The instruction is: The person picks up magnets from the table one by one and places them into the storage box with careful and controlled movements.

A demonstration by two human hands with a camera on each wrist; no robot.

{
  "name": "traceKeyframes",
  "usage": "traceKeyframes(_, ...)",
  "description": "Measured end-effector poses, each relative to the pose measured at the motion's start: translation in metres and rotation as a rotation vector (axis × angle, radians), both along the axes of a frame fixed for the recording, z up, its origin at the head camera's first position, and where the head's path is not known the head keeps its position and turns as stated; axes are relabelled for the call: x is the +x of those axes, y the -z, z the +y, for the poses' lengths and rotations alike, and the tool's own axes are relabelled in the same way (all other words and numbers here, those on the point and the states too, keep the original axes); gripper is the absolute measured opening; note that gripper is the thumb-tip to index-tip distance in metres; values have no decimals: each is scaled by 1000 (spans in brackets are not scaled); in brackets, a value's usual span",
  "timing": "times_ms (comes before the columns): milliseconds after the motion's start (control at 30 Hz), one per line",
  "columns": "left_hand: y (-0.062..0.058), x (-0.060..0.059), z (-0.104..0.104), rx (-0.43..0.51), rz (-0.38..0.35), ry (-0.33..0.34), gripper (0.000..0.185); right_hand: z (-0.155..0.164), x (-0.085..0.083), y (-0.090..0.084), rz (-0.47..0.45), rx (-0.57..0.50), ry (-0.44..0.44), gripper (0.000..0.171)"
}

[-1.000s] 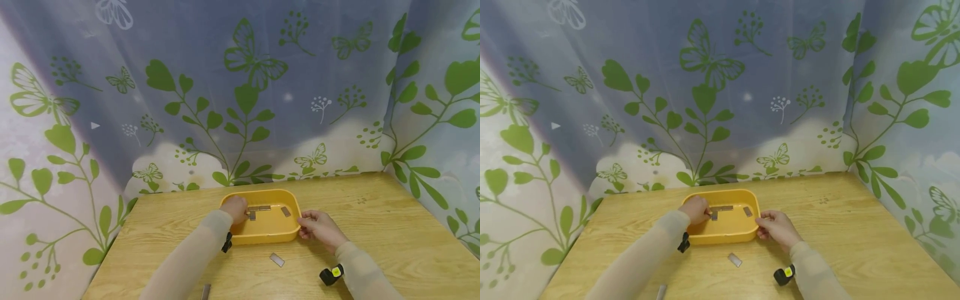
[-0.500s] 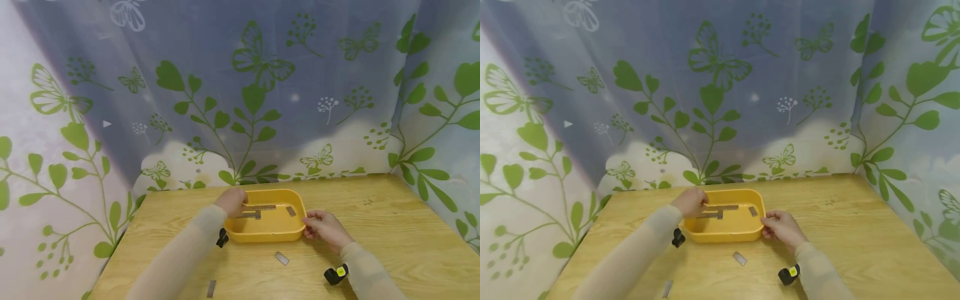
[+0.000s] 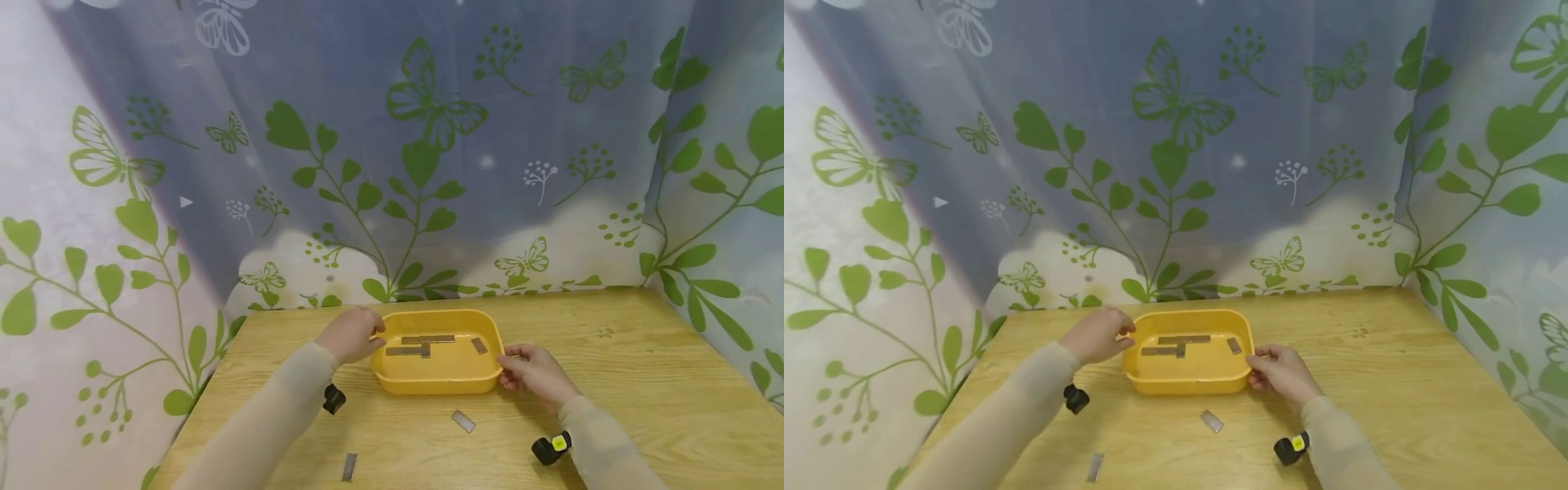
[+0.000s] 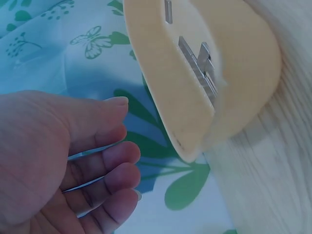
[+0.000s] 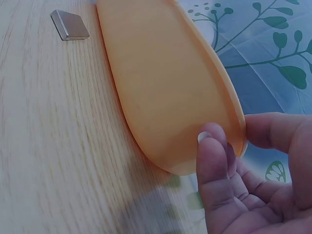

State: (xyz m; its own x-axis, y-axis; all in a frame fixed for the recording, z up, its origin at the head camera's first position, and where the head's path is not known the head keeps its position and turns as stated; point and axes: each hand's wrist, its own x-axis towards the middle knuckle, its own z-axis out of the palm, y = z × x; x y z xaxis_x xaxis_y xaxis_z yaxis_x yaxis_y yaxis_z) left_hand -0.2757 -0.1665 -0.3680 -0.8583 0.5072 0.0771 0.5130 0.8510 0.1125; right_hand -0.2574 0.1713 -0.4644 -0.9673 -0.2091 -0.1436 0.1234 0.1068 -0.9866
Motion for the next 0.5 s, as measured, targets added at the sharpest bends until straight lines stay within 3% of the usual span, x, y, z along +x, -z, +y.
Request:
traceKeyframes(267, 6, 24, -33, 42, 18, 13, 21, 0, -1, 2, -7, -9, 4, 42)
traceKeyframes(500, 16, 46, -53, 51, 21, -88, 27, 1, -3, 2, -5, -11, -8, 42)
